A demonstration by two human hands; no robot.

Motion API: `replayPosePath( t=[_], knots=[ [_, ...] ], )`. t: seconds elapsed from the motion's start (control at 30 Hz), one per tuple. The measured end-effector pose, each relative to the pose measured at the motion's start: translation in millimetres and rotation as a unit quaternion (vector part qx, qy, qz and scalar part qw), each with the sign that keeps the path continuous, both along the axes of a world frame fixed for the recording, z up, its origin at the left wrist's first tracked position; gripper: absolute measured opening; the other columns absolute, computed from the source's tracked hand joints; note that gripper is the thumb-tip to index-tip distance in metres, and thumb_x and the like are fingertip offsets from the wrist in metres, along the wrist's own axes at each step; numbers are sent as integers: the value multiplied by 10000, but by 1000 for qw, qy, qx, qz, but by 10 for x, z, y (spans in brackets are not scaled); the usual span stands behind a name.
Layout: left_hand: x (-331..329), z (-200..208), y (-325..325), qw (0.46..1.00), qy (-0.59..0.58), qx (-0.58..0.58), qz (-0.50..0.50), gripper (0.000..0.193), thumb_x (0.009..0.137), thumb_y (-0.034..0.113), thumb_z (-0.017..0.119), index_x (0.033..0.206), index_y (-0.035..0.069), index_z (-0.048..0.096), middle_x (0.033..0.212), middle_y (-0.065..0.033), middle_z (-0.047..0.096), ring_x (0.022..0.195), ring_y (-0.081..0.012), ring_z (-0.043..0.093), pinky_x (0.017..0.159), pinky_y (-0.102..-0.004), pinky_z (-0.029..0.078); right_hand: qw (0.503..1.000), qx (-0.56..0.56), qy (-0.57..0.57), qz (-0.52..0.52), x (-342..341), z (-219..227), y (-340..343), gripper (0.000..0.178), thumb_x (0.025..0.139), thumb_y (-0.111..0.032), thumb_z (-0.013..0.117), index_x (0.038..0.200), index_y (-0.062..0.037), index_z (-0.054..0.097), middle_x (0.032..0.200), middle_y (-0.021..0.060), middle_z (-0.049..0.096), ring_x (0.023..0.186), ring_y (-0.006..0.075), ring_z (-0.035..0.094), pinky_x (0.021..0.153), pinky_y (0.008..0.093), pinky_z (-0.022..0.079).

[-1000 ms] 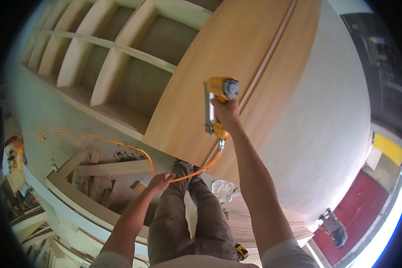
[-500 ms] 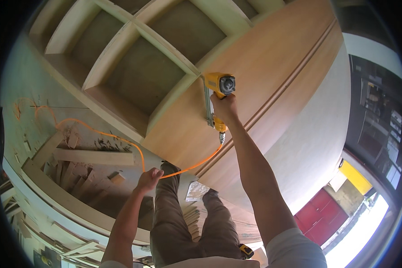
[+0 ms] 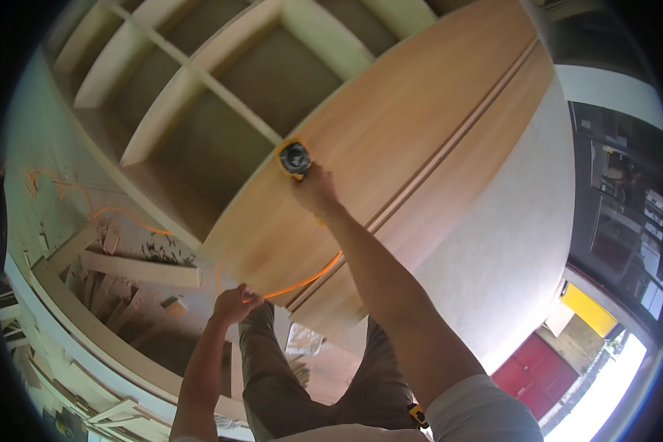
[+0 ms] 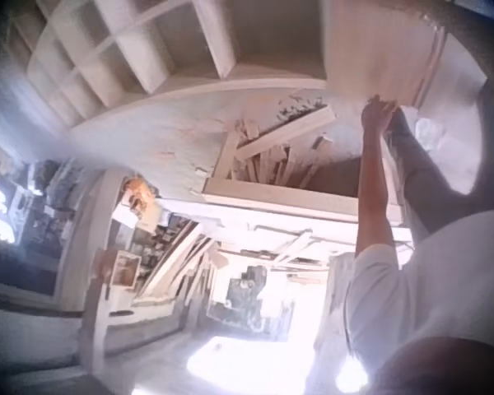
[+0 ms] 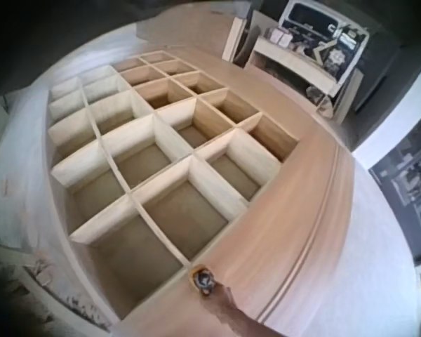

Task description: Using a pneumatic nail gun to attach wooden panels to a large grid-like shelf structure in a workshop environment.

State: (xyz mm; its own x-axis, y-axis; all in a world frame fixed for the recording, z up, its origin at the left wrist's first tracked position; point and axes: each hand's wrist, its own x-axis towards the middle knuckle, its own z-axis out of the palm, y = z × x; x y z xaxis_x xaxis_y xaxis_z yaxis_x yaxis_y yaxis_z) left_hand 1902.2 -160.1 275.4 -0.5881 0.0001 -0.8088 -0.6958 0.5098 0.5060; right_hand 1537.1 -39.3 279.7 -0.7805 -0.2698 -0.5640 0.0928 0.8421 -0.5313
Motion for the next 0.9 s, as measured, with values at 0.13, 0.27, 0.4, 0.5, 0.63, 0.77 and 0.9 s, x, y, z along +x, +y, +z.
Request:
replayPosePath(
  t=[0.13,0.27,0.4,0.5,0.63,0.77,0.9],
  knots=[
    [1094,339,-522,950,132,-284,4,324,832,303,751,1063,80,706,978,-136,714,900,-330,705,815,-418,558,972,-181,-121,-89,-546,307,287,202,847,-178,659,925,5,621,675,129,631,541,217,634,492,342,526],
    [1314,910,-760,705,162,-622,300,238,940,172,615,1124,21,614,1105,-148,655,1025,-271,642,882,-440,538,895,-308,-226,-230,-1682,597,1082,98,845,-113,665,835,-61,584,603,20,530,454,120,516,429,291,460],
    [-195,21,-347,644,138,-686,309,442,947,370,564,1290,93,529,1303,-147,536,1170,-287,522,981,-495,431,924,-289,-178,-179,-2555,564,1687,118,858,-103,650,805,-64,552,599,14,522,456,111,515,439,284,471],
    [-2500,-1148,872,695,152,-613,343,595,934,534,518,1402,169,465,1442,-162,429,1317,-327,406,1064,-563,325,969,-198,-134,-69,-2937,570,1864,130,873,-108,640,812,-47,542,594,13,511,458,115,508,449,282,463],
    [-4017,-1266,1907,731,-7,-612,303,748,922,697,472,1514,246,401,1580,-177,322,1463,-367,289,1147,-632,218,980,-163,-118,0,-3298,397,1852,137,872,-122,645,828,-30,554,591,12,506,464,115,501,459,279,451],
    [-3920,-1253,1805,782,58,-534,317,761,934,728,379,1564,309,294,1650,-178,113,1513,-440,67,1141,-687,106,980,-157,-111,56,-3488,247,1599,153,875,-145,649,840,-16,575,599,17,510,464,114,486,464,277,438],
    [-3785,-1330,1818,792,46,-518,320,678,990,652,314,1567,298,295,1652,-181,100,1515,-445,54,1138,-686,80,979,-146,-134,55,-3508,129,1434,163,877,-145,643,798,-27,563,608,21,519,464,107,487,465,271,439]
  ],
)
